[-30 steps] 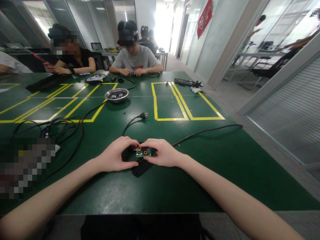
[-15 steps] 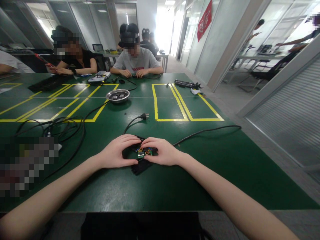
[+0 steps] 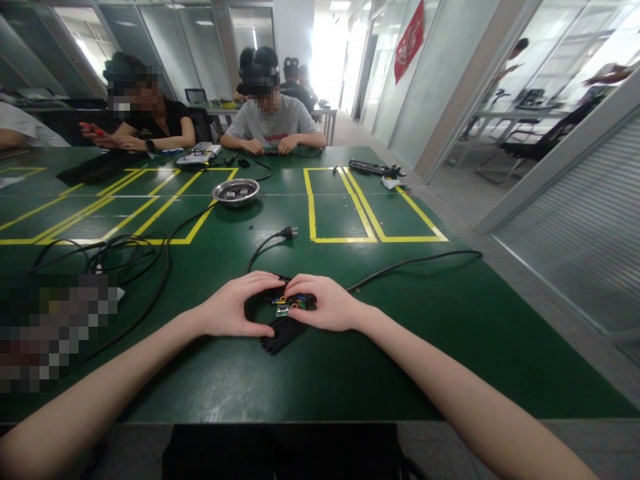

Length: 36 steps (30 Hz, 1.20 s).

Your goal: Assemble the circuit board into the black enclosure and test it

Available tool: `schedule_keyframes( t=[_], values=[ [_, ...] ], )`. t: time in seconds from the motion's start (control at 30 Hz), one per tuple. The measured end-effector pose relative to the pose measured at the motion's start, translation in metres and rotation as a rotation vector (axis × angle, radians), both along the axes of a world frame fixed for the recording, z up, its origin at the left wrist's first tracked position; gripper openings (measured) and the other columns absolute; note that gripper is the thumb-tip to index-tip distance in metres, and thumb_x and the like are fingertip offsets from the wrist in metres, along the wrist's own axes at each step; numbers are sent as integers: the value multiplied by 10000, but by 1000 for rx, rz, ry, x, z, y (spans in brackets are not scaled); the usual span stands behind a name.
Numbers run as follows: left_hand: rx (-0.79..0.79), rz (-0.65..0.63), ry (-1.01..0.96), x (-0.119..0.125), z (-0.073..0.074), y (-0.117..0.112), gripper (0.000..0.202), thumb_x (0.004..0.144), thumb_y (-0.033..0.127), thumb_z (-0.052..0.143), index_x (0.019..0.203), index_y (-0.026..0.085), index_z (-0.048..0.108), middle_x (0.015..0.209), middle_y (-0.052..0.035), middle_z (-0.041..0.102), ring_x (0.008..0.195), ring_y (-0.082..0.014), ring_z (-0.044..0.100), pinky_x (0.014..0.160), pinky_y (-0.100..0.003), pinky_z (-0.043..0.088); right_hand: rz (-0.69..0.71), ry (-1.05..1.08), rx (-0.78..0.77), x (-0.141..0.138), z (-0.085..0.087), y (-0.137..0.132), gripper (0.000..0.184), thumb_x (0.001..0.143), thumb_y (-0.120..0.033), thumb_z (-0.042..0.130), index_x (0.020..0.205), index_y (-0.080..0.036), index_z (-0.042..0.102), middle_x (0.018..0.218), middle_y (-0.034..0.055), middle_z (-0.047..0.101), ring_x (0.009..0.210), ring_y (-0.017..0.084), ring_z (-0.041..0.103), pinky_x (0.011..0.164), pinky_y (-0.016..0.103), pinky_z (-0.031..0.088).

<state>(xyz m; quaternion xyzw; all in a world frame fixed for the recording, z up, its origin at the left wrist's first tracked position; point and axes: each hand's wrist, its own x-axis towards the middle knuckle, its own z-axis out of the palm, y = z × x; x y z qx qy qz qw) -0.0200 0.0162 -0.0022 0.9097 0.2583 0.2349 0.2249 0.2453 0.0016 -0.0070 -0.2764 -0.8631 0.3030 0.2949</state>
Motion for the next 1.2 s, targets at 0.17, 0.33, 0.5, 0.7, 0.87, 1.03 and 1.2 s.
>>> schedule_keyframes(
  t=[0.17,0.33,0.5,0.7,0.87,1.03,1.2],
  values=[
    [-3,25,-28,2,1,-2,557,822,377,815,1319,209,629,1268,-110,715,1199,-276,667,1053,-442,547,10,-14,-17,2,5,0,184,920,-255,691,1076,-176,747,1124,108,731,1010,213,718,931,340,564],
    [-50,-15,-33,3,2,-5,754,717,495,907,1348,211,606,1318,-127,687,1249,-304,641,1086,-467,530,-7,-17,-32,0,5,-1,190,944,-271,669,1094,-181,744,1087,96,733,973,203,714,880,323,565],
    [-82,-57,-32,4,4,-5,880,640,584,930,1359,209,589,1353,-144,670,1282,-325,618,1113,-491,509,-26,-21,-1,-1,2,-1,206,941,-275,676,1112,-179,738,1079,92,738,963,201,718,869,318,567],
    [-96,-60,-10,4,7,-7,899,634,515,947,1397,230,566,1369,-134,662,1284,-326,615,1123,-495,500,-56,-59,70,-2,1,-2,206,929,-278,679,1105,-191,740,1069,89,742,952,212,728,852,325,579],
    [-89,2,-12,-1,6,-1,732,723,433,906,1356,226,602,1331,-122,682,1238,-296,648,1082,-464,534,-68,-154,156,-3,2,-7,251,912,-273,675,1146,-214,744,1185,96,720,997,221,732,879,339,595],
    [-48,57,-2,-3,3,0,680,716,430,911,1306,226,641,1320,-120,695,1245,-299,647,1092,-467,532,-55,-173,118,-5,0,-7,211,917,-291,701,1110,-225,755,1272,93,688,1076,228,720,956,357,583],
    [9,122,-4,9,1,-11,603,756,392,885,1279,215,642,1296,-115,701,1207,-283,663,1039,-436,565,-163,-128,75,-11,-5,-5,229,939,-314,698,1135,-214,763,1262,92,690,1068,230,720,936,359,587]
  ],
)
